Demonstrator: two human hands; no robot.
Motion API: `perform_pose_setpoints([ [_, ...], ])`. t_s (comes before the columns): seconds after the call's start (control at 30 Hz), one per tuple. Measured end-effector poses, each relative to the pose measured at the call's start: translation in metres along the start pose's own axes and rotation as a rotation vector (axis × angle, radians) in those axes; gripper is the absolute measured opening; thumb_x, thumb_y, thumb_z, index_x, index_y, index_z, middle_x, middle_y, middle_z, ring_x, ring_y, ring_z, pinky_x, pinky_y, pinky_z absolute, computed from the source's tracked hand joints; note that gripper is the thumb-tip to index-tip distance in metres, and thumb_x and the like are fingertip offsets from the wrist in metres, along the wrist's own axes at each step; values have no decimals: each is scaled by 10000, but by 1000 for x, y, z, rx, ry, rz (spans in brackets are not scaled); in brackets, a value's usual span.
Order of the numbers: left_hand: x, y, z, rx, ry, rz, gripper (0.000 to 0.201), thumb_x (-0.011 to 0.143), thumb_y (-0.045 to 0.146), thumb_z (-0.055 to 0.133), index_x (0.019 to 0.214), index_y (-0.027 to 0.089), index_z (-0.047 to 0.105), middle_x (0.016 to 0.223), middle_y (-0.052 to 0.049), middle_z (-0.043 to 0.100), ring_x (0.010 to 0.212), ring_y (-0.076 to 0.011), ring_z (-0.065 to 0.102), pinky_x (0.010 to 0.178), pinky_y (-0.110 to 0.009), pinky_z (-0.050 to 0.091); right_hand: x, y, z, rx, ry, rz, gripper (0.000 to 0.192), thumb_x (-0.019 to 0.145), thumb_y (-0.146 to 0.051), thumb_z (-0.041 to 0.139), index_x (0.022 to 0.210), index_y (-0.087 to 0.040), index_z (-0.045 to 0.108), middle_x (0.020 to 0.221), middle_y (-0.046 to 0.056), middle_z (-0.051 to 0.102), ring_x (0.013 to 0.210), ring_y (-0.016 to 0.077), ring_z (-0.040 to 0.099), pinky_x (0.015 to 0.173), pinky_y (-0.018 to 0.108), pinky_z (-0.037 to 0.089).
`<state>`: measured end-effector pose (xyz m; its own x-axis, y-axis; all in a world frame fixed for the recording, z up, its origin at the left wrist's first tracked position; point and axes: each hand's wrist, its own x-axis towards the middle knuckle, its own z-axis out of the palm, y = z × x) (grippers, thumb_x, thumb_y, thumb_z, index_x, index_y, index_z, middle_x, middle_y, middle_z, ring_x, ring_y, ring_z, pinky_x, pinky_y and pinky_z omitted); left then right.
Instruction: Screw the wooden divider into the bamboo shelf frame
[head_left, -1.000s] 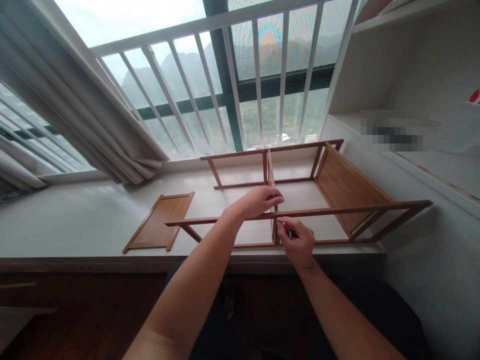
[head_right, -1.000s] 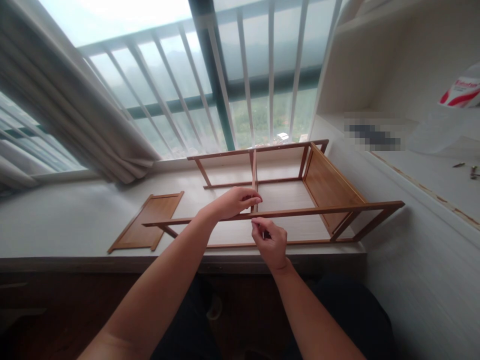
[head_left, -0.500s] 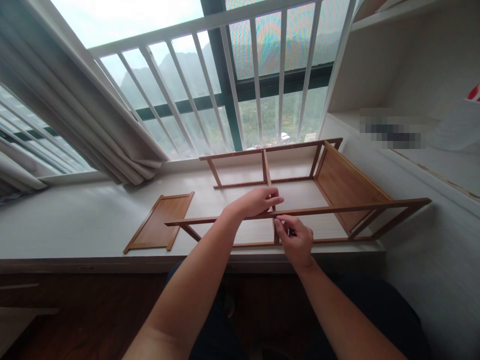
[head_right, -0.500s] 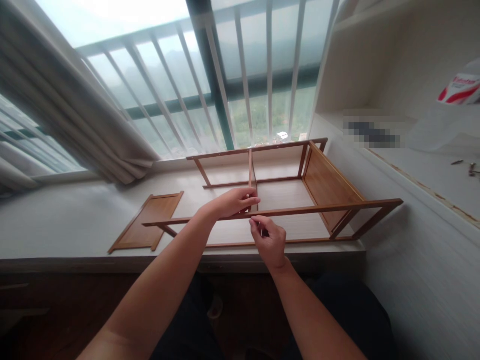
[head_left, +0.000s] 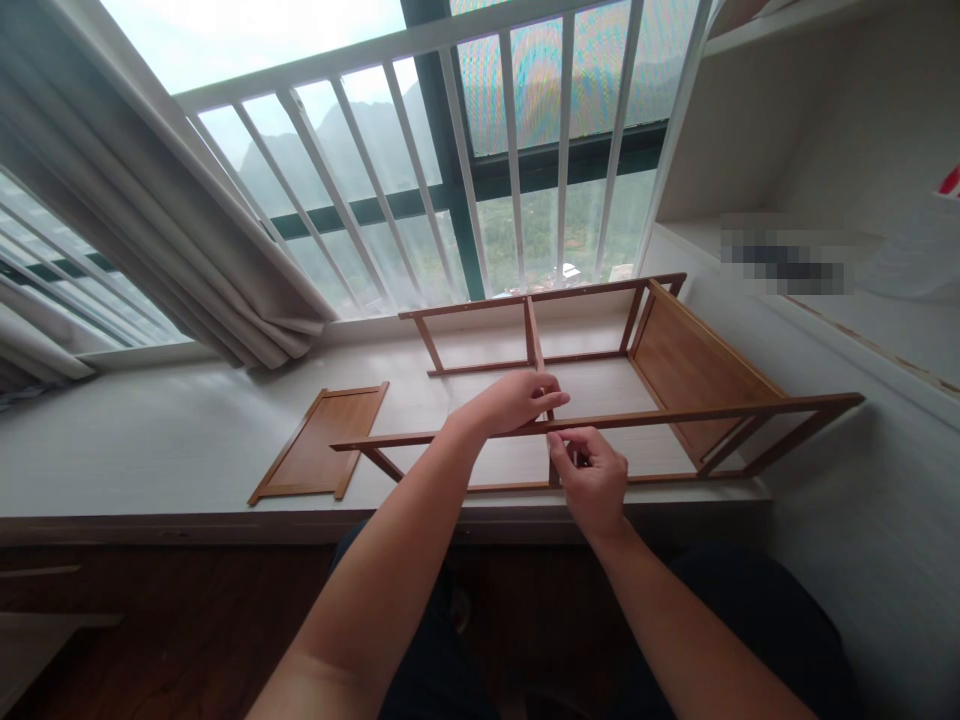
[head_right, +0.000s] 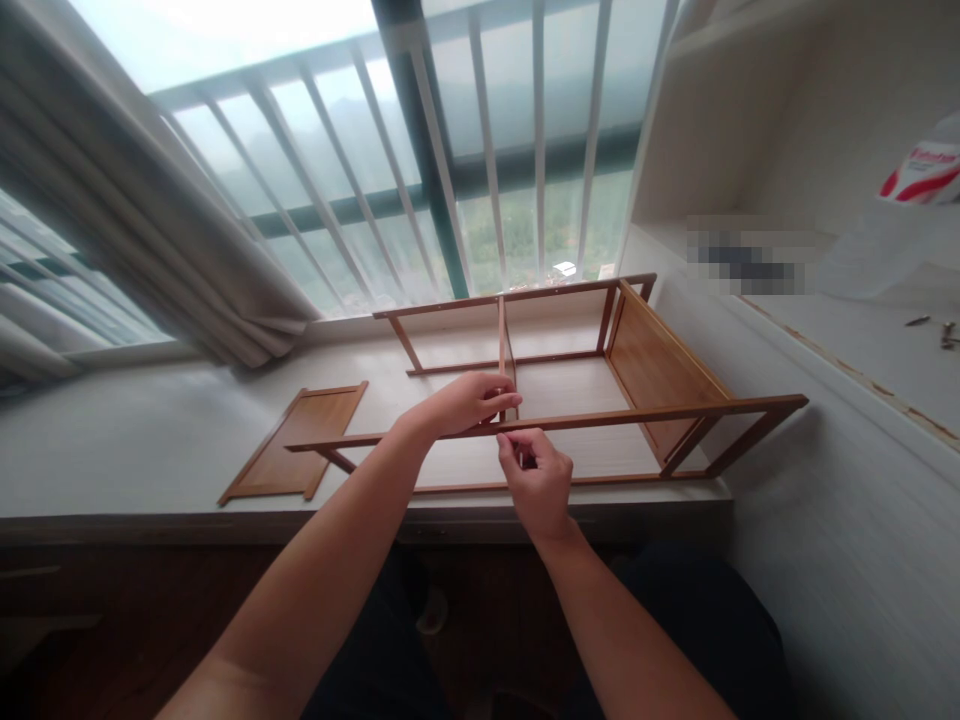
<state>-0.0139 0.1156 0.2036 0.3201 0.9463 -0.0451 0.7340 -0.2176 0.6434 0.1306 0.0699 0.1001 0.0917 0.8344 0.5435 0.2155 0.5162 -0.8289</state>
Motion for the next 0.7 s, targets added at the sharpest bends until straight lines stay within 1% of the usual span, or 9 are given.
perform_pose_setpoints([
  [0.17,-1,0,0,2,-5,28,454,882,619,458,892,200,633,685,4,576,617,-140,491,570,-253,361,-4,1,4,101,-30,162,238,867,-385,635,760,-173,637,539,-49,503,479,101,415,477,227,353],
  [0.27,-1,0,0,-10,-3,38,448,885,615,456,936,207,634,693,6,585,621,-138,497,577,-251,370,-4,3,5,133,-20,194,266,866,-413,628,762,-169,629,549,-45,505,484,105,416,473,228,351],
  [0.4,-1,0,0,-11,9,18,443,886,604,463,942,199,634,687,4,581,612,-137,498,562,-249,369,-3,3,4,100,-16,174,278,862,-421,628,751,-167,643,552,-38,519,484,105,418,473,231,349],
  [0.5,-1,0,0,-7,21,8,427,886,592,472,911,195,628,685,2,587,601,-133,493,554,-246,369,-2,3,2,67,-25,135,269,869,-410,623,754,-169,652,547,-36,527,481,105,427,475,231,354],
  [0.7,2,-6,3,-57,5,-7,417,872,596,497,868,197,620,670,-9,633,573,-134,533,541,-250,383,-1,2,1,-29,-22,-18,204,872,-344,627,751,-182,653,512,-56,496,449,90,419,496,222,373],
])
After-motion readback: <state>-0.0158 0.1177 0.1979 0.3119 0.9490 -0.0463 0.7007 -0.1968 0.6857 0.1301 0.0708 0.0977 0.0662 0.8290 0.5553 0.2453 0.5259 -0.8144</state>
